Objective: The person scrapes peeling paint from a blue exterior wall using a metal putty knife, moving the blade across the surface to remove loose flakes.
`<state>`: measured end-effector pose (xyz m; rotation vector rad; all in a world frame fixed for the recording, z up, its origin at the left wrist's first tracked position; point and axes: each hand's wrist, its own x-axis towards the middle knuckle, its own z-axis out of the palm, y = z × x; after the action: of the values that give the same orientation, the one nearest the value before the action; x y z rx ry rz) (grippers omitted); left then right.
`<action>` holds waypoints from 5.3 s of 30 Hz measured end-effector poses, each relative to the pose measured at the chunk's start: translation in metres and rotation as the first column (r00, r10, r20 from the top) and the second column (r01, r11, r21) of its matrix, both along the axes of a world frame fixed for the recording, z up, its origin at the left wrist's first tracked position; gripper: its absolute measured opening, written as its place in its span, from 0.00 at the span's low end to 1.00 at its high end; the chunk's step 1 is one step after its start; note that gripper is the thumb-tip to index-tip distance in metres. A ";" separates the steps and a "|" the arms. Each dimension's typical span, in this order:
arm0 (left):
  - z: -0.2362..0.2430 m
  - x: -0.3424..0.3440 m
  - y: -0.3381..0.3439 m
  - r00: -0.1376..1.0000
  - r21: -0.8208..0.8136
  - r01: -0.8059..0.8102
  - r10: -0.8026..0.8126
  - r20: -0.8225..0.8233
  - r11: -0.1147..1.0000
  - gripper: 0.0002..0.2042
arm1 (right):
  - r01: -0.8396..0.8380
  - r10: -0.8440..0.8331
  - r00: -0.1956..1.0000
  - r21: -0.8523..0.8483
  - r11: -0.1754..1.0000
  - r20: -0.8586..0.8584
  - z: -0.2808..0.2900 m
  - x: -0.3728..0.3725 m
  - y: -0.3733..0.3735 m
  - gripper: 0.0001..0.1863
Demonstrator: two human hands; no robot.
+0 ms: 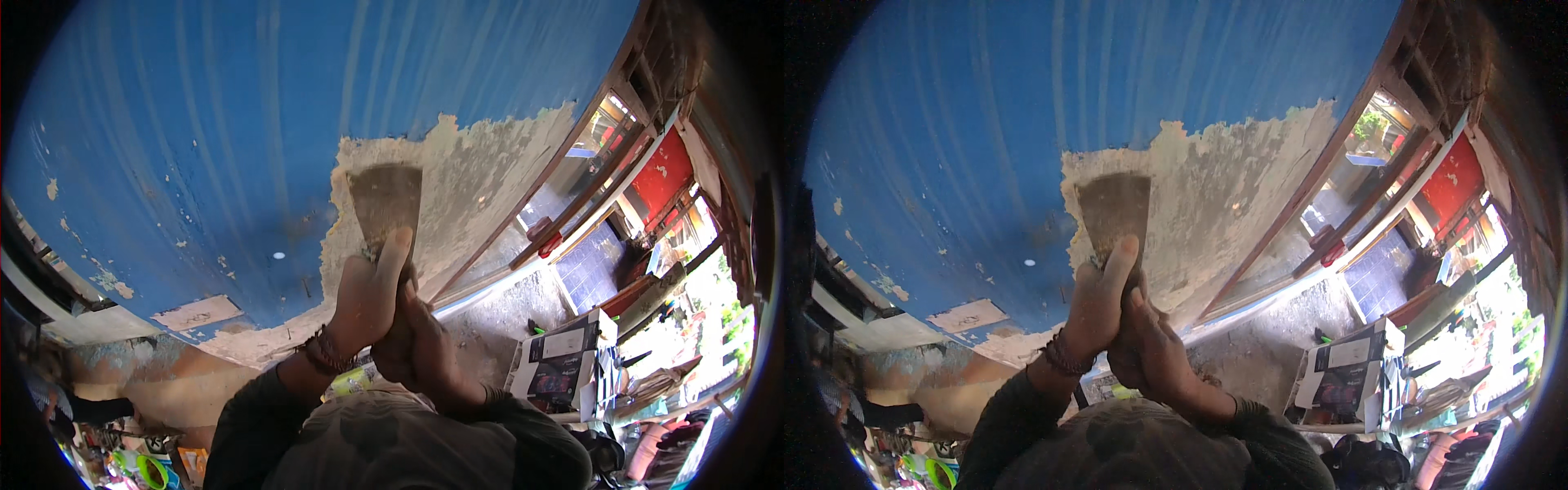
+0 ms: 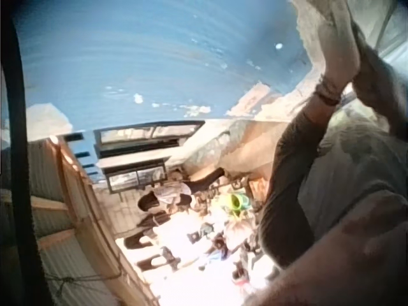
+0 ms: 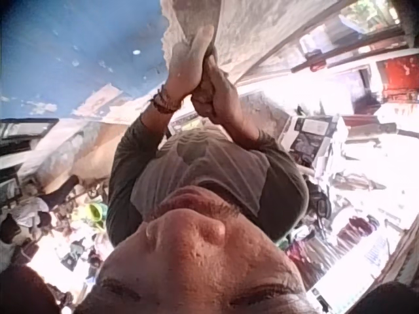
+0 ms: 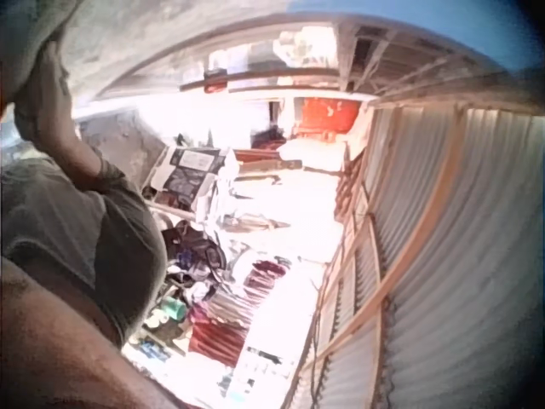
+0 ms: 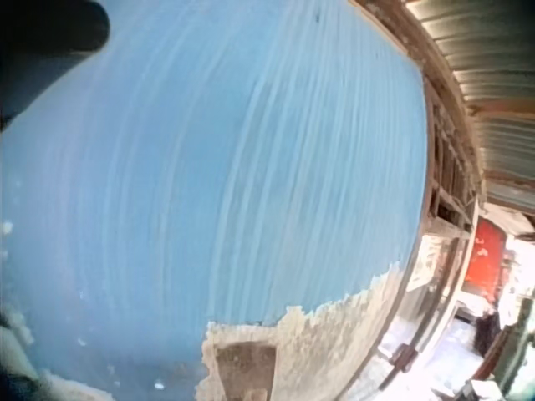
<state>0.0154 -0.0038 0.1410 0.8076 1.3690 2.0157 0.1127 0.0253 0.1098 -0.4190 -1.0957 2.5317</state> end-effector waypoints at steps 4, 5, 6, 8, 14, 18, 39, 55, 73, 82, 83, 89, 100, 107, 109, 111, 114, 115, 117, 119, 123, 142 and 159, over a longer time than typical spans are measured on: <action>0.021 -0.021 -0.007 0.996 -0.015 0.088 -0.088 -0.006 0.996 0.19 | -0.005 0.008 0.999 -0.054 0.999 0.050 0.024 -0.016 -0.001 0.21; 0.016 -0.023 -0.005 0.992 -0.011 0.126 -0.126 0.007 0.992 0.21 | -0.042 0.042 0.999 -0.033 0.999 0.015 0.023 -0.018 -0.002 0.23; 0.008 -0.019 -0.004 0.992 -0.012 0.124 -0.124 0.006 0.992 0.21 | -0.044 0.044 0.999 -0.033 0.998 0.015 0.019 -0.016 -0.003 0.23; -0.002 -0.011 -0.004 0.963 0.006 -0.106 0.104 -0.248 0.994 0.24 | -0.005 0.002 0.999 0.063 0.998 0.051 0.001 -0.014 -0.004 0.23; 0.018 -0.024 -0.003 0.986 -0.028 0.103 -0.106 -0.131 0.994 0.22 | -0.073 0.073 0.997 -0.031 0.997 0.005 0.002 -0.017 0.008 0.25; -0.009 -0.009 0.002 0.991 0.012 -0.055 0.056 -0.124 0.998 0.23 | -0.001 0.001 0.998 -0.008 1.000 0.060 -0.007 -0.017 0.001 0.25; -0.215 -0.022 -0.087 0.858 -0.620 -0.132 -0.224 -0.463 0.774 0.18 | -0.455 -0.288 0.782 0.821 0.344 0.553 -0.163 0.067 0.020 0.09; -0.170 0.033 -0.068 0.830 -0.342 -0.148 -0.071 -0.553 0.928 0.12 | -0.435 -0.161 0.780 0.708 0.556 0.605 -0.149 0.071 0.048 0.21; -0.187 0.045 -0.025 0.858 -0.266 -0.276 0.112 -0.501 0.924 0.42 | -0.393 0.054 0.891 0.705 0.591 0.452 -0.121 0.019 0.074 0.16; -0.182 0.036 -0.026 0.886 -0.244 -0.201 0.070 -0.457 0.949 0.46 | -0.448 -0.071 0.836 0.752 0.484 0.544 -0.119 0.018 0.069 0.18; -0.183 0.037 -0.027 0.883 -0.234 -0.190 0.062 -0.466 0.953 0.46 | -0.440 -0.076 0.844 0.767 0.467 0.531 -0.119 0.020 0.070 0.18; -0.188 0.032 -0.027 0.909 -0.247 -0.131 0.016 -0.418 0.960 0.46 | -0.375 -0.027 0.896 0.790 0.485 0.443 -0.133 0.009 0.078 0.18; -0.198 0.021 -0.036 0.936 -0.212 -0.350 0.335 -0.106 0.912 0.47 | -0.370 0.079 0.928 0.879 0.302 0.364 -0.138 -0.026 0.041 0.16; -0.205 0.034 -0.034 0.949 -0.155 -0.122 0.070 -0.307 0.980 0.49 | -0.468 -0.046 0.836 0.753 0.463 0.547 -0.135 0.007 0.054 0.17; -0.210 0.031 -0.045 0.948 -0.207 -0.157 0.089 -0.305 0.966 0.50 | -0.502 -0.045 0.819 0.752 0.428 0.572 -0.130 0.004 0.047 0.17; -0.210 0.032 -0.048 0.950 -0.236 -0.063 -0.014 -0.311 0.970 0.51 | -0.490 -0.056 0.814 0.735 0.469 0.578 -0.126 0.019 0.054 0.17; -0.201 0.025 -0.042 0.940 -0.295 0.042 -0.138 -0.311 0.954 0.51 | -0.433 -0.090 0.833 0.745 0.508 0.546 -0.134 0.008 0.059 0.17; -0.204 0.022 -0.044 0.971 -0.233 -0.067 0.010 -0.238 0.970 0.50 | -0.428 -0.043 0.867 0.786 0.447 0.497 -0.141 -0.006 0.051 0.18; -0.214 0.016 -0.054 0.971 -0.205 -0.181 0.142 -0.195 0.962 0.49 | -0.463 -0.004 0.872 0.828 0.317 0.489 -0.139 -0.017 0.043 0.18; -0.209 0.017 -0.057 0.952 -0.233 -0.101 0.026 -0.305 0.967 0.50 | -0.449 -0.013 0.866 0.788 0.421 0.500 -0.139 0.003 0.045 0.17; -0.210 0.021 -0.048 0.929 -0.147 -0.163 0.102 -0.356 0.976 0.50 | -0.380 -0.036 0.891 0.786 0.488 0.453 -0.141 0.000 0.047 0.16; -0.206 0.022 -0.055 0.912 -0.093 -0.260 0.213 -0.350 0.961 0.49 | -0.420 -0.066 0.877 0.827 0.373 0.475 -0.130 -0.009 0.028 0.18; -0.217 0.019 -0.067 0.923 -0.128 -0.251 0.198 -0.329 0.959 0.51 | -0.409 -0.087 0.893 0.878 0.249 0.441 -0.152 -0.006 0.012 0.22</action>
<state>0.0341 -0.0704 -0.0757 0.9605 1.8617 1.9639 0.1069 0.0369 -0.0419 -0.4573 -2.6991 1.3291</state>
